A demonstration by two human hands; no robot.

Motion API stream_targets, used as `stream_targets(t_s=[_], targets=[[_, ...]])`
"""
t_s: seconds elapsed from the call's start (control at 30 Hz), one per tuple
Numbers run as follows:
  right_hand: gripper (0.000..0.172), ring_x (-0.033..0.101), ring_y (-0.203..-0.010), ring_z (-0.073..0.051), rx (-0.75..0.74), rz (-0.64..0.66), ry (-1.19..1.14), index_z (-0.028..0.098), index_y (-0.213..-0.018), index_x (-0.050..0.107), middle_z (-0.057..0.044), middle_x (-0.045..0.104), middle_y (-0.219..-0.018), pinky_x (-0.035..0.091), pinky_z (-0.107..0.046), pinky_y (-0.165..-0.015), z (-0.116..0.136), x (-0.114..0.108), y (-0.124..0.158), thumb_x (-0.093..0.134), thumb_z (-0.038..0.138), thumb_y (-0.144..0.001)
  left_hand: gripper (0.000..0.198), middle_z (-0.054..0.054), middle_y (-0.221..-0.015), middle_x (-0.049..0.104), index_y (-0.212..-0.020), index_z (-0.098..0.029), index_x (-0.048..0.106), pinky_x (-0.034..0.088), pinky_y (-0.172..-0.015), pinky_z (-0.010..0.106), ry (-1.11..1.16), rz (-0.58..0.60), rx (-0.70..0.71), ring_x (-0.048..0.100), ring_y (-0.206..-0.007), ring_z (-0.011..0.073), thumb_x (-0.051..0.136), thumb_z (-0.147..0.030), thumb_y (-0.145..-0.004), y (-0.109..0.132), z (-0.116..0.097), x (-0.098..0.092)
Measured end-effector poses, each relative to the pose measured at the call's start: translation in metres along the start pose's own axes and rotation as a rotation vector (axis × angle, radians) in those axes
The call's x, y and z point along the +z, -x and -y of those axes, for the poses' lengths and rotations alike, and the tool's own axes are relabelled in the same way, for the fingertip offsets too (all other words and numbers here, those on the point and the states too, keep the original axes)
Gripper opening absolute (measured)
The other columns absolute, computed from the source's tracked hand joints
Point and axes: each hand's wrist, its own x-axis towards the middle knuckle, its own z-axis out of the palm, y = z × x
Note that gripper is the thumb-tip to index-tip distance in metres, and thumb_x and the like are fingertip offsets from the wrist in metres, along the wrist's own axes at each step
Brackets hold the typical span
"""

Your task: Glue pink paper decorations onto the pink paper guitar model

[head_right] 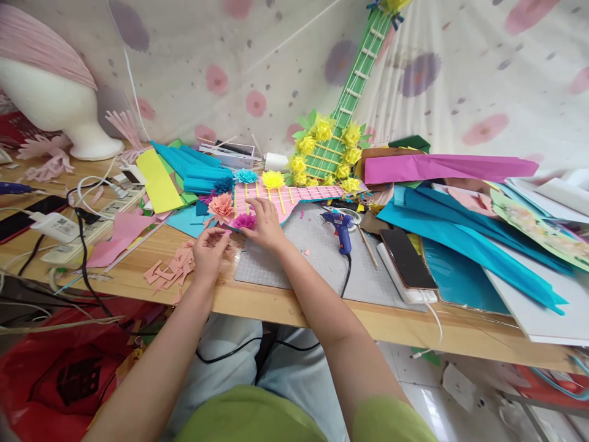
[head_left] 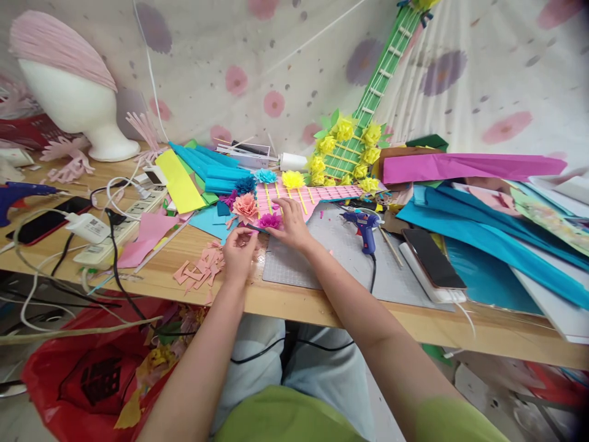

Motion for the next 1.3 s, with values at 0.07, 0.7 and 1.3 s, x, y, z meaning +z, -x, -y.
stream_targets(t_s=[0.07, 0.7, 1.3], targets=[[0.066, 0.041, -0.123, -0.031, 0.029, -0.015, -0.024, 0.023, -0.13, 0.042, -0.014, 0.047, -0.13, 0.033, -0.051, -0.103, -0.002, 0.001, -0.004, 0.069, 0.042, -0.072, 0.016, 0.0, -0.072, 0.061, -0.077, -0.018, 0.061, 0.049, -0.056, 0.021, -0.056, 0.051, 0.033, 0.056, -0.059, 0.0087, 0.069, -0.028, -0.067, 0.0, 0.003, 0.0], [0.065, 0.044, -0.119, -0.029, 0.173, 0.007, -0.131, 0.021, -0.126, 0.045, -0.012, 0.051, -0.126, 0.036, -0.048, -0.101, -0.013, 0.005, -0.01, 0.07, 0.04, -0.069, 0.008, 0.001, -0.07, 0.067, -0.076, -0.019, 0.065, 0.049, -0.058, 0.024, -0.355, 0.118, 0.124, 0.06, -0.059, 0.0118, 0.063, -0.021, -0.069, -0.001, 0.004, 0.013], [0.062, 0.045, -0.116, -0.028, 0.182, 0.002, -0.143, 0.022, -0.124, 0.046, -0.011, 0.052, -0.123, 0.037, -0.047, -0.099, -0.012, 0.007, -0.008, 0.069, 0.036, -0.068, 0.002, 0.001, -0.068, 0.065, -0.072, -0.019, 0.064, 0.047, -0.061, 0.026, -0.437, 0.081, 0.196, 0.059, -0.06, 0.0126, 0.063, -0.021, -0.071, -0.001, 0.004, 0.015]])
